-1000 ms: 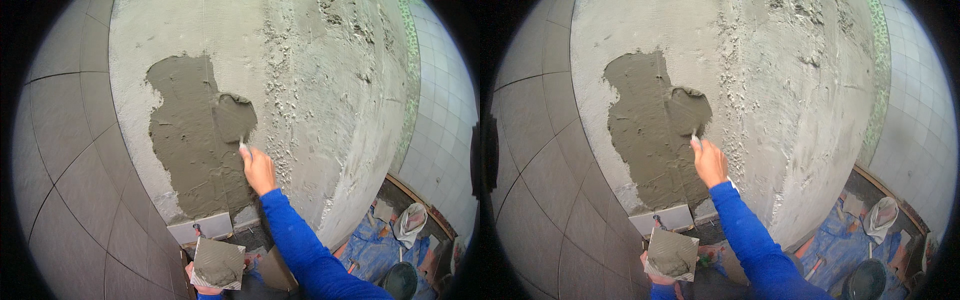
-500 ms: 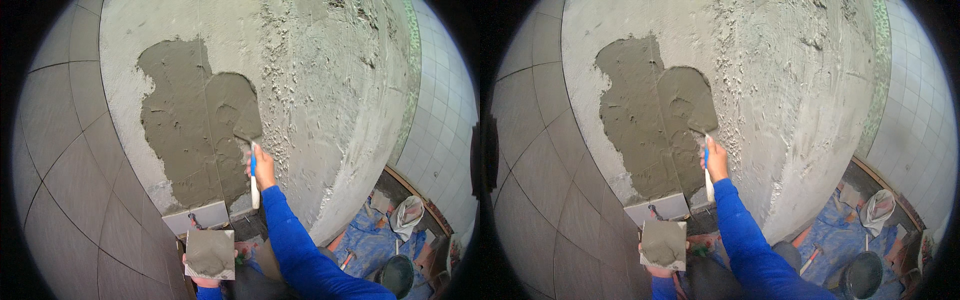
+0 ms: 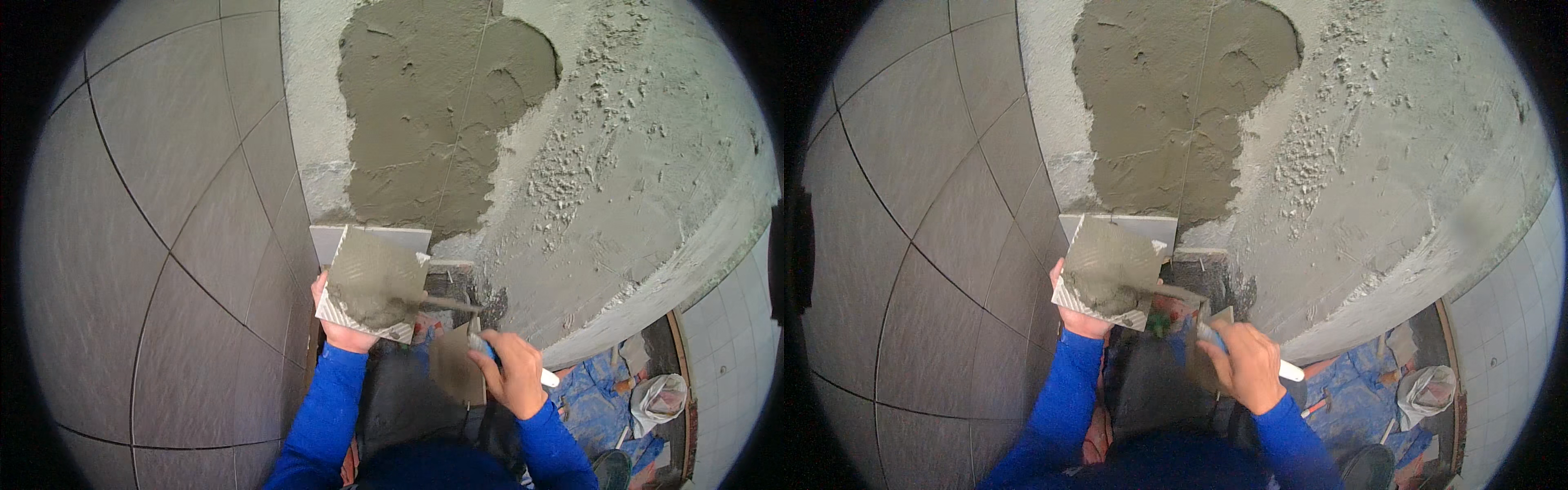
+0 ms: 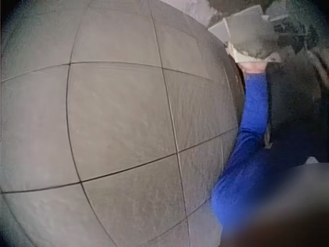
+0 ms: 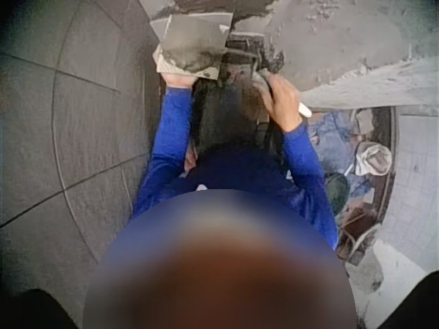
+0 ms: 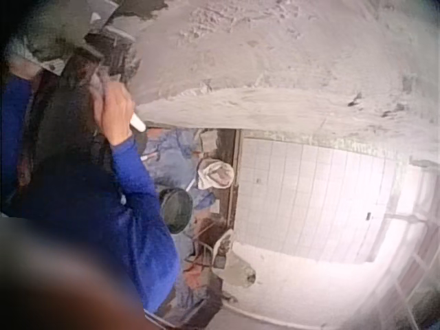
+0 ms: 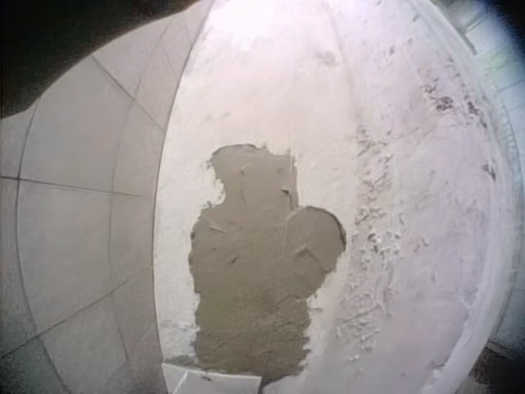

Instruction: The person scoops adhesive from a board and applies it to a wall using a trowel. They repeatedly smooth the adhesive on the wall surface in preparation for tiling.

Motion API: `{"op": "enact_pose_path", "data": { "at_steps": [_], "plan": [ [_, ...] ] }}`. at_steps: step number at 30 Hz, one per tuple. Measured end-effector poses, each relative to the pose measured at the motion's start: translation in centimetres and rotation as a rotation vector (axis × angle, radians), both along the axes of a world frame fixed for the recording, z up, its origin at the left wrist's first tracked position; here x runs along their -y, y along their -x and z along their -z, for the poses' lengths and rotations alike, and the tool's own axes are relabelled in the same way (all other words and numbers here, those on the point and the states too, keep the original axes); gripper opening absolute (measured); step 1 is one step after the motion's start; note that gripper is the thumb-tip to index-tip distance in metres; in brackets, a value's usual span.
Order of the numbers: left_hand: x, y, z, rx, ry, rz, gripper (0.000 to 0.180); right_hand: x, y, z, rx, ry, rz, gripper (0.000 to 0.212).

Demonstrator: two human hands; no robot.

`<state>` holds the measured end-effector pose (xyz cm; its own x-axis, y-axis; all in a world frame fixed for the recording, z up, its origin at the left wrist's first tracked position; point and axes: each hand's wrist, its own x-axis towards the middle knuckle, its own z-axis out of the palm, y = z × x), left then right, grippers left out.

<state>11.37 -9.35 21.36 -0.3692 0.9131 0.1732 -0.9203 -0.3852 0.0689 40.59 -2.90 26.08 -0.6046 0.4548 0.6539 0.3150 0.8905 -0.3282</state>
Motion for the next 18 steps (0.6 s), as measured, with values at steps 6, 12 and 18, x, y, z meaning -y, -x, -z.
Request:
{"op": "enact_pose_path", "data": {
  "at_steps": [6, 12, 18],
  "plan": [
    [0.6, -1.4, -2.2, -0.164, 0.009, 0.054, 0.070, 1.3, 1.0, -1.2, 0.132, -0.162, -0.036, 0.037],
    [0.5, -1.7, -0.5, -0.162, 0.167, -0.106, 0.067, -0.4, 2.1, -1.1, -0.052, -0.141, 0.038, 0.036],
    [0.9, -3.5, 0.8, -0.196, 0.040, -0.010, 0.071, -6.1, 6.9, 0.0, -0.495, -0.082, 0.200, 0.031]
  ]
}}
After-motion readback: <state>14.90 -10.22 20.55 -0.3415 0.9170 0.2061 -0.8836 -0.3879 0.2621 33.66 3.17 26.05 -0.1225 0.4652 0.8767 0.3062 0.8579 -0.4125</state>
